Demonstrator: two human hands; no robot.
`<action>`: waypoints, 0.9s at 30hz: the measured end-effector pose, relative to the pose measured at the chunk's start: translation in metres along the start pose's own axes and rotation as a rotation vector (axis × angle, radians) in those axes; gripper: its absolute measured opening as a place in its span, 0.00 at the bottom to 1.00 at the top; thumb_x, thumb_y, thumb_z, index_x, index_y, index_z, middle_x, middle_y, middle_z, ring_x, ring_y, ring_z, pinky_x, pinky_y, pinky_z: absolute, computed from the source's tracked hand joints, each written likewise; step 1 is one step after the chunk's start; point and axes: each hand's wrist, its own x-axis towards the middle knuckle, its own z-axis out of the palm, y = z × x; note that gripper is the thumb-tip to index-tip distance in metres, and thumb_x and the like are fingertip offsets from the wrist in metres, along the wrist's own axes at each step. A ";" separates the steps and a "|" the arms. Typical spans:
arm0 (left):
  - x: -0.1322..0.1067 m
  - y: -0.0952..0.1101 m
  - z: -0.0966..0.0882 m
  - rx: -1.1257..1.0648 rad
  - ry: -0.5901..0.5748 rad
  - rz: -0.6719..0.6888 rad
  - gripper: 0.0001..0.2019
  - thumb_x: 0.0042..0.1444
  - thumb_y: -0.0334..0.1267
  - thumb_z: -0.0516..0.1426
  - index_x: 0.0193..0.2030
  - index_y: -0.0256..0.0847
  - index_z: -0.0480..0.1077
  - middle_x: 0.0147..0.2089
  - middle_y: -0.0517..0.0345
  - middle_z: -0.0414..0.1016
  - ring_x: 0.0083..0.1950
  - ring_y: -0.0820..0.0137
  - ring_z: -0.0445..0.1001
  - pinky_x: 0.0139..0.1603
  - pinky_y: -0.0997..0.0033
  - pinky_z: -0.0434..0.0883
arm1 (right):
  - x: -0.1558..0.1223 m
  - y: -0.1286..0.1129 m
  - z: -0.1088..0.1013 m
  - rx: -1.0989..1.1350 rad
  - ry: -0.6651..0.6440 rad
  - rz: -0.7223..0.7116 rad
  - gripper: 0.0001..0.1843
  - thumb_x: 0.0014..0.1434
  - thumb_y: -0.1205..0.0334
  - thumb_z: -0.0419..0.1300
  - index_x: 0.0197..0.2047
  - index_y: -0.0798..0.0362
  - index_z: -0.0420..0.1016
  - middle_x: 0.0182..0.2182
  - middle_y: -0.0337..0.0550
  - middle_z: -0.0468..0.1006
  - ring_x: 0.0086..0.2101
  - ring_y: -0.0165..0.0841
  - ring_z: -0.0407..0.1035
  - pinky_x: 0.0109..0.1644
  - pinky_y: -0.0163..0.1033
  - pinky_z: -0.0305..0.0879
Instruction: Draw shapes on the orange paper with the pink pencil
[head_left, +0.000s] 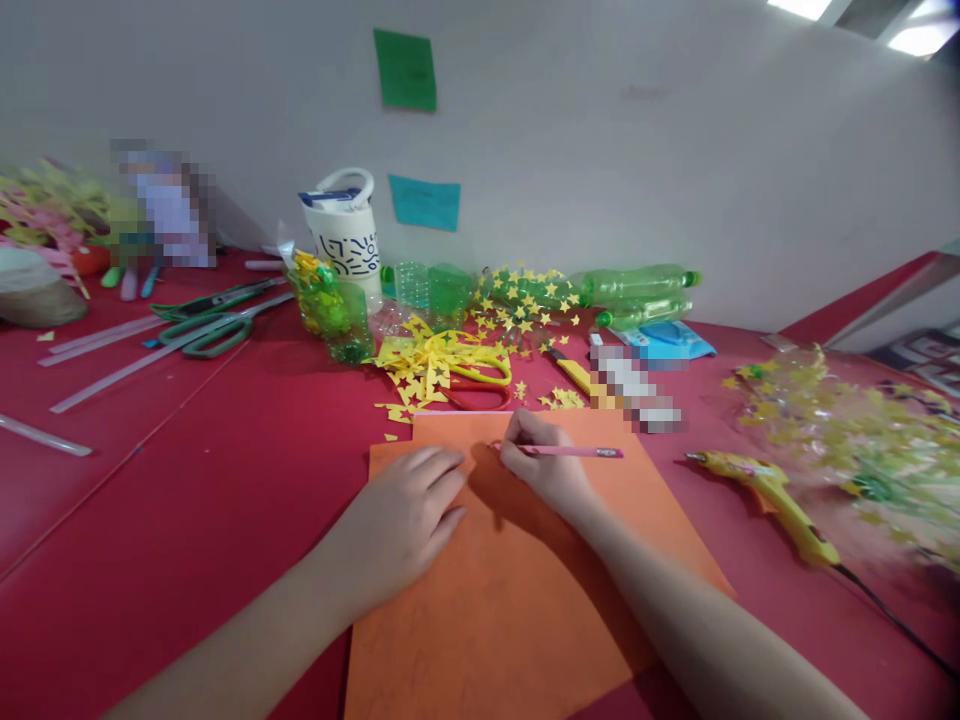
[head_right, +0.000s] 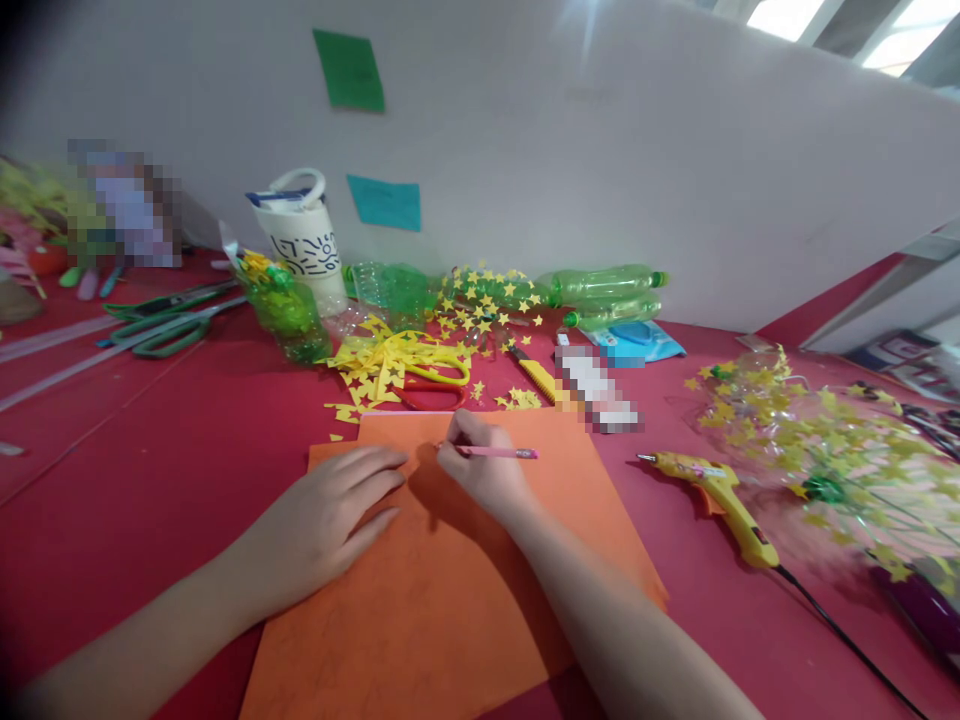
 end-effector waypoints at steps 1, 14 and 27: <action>0.000 0.000 0.000 -0.004 0.001 -0.002 0.16 0.59 0.32 0.53 0.54 0.34 0.67 0.54 0.45 0.70 0.55 0.57 0.67 0.55 0.54 0.67 | 0.000 0.000 0.000 -0.002 -0.006 -0.003 0.05 0.48 0.67 0.52 0.23 0.52 0.58 0.17 0.32 0.61 0.20 0.25 0.53 0.23 0.32 0.46; 0.002 0.000 0.001 -0.023 0.013 -0.001 0.15 0.59 0.32 0.53 0.53 0.36 0.67 0.53 0.46 0.69 0.54 0.58 0.68 0.54 0.54 0.67 | -0.001 0.000 0.000 0.000 -0.070 -0.067 0.06 0.49 0.68 0.52 0.23 0.53 0.59 0.18 0.33 0.62 0.21 0.25 0.53 0.23 0.31 0.48; 0.001 0.001 -0.001 0.002 0.010 0.006 0.15 0.60 0.33 0.53 0.53 0.34 0.67 0.53 0.45 0.70 0.54 0.57 0.67 0.55 0.54 0.67 | 0.001 0.002 -0.001 0.127 -0.086 0.032 0.06 0.51 0.69 0.53 0.24 0.52 0.60 0.18 0.34 0.68 0.20 0.26 0.60 0.23 0.31 0.51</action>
